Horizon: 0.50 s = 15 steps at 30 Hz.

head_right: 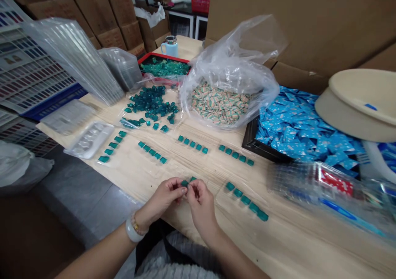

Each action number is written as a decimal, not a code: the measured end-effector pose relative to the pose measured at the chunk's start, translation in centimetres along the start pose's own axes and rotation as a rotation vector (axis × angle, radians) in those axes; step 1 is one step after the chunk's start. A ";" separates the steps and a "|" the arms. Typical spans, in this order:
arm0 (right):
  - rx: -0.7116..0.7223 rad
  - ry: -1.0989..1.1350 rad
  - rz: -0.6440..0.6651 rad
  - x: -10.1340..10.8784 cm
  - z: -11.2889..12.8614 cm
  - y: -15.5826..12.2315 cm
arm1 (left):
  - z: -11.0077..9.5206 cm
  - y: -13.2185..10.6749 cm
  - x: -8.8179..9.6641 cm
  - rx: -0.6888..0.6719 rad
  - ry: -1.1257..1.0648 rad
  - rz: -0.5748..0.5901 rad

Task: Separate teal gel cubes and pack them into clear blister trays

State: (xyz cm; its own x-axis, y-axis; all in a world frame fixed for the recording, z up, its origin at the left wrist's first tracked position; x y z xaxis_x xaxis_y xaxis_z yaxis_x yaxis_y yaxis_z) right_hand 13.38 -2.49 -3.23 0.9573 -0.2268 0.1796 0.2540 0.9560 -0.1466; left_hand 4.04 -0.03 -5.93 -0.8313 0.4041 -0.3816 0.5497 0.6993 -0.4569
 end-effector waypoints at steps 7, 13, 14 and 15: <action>0.305 -0.318 0.228 -1.1 3.0 -0.5 | 1.9 -0.3 -0.2 0.146 -0.254 0.056; 0.372 -0.650 0.168 -1.4 4.1 0.9 | -0.2 0.8 2.5 0.005 0.054 -0.077; 0.370 -0.762 0.161 -1.8 4.1 1.4 | -1.4 0.8 3.7 -0.080 0.201 -0.164; 0.361 -0.886 0.163 -2.2 4.0 1.9 | -2.8 0.6 4.5 -0.172 0.373 -0.235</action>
State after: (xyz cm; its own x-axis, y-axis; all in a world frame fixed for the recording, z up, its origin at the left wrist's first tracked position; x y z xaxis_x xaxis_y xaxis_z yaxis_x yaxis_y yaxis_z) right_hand 11.19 0.57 -0.01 0.4879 -0.0048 0.8729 -0.0720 0.9964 0.0457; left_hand 0.38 3.90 -5.68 -0.9217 0.3853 0.0451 0.3477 0.8721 -0.3444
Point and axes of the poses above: each hand's wrist, its own y-axis towards the middle knuckle, its own x-axis out of the back of the hand, z = x × y, the point moved 10 cm from there along y, towards the middle knuckle, and after that the axes turned 3 degrees about z, right-handed, at the moved point
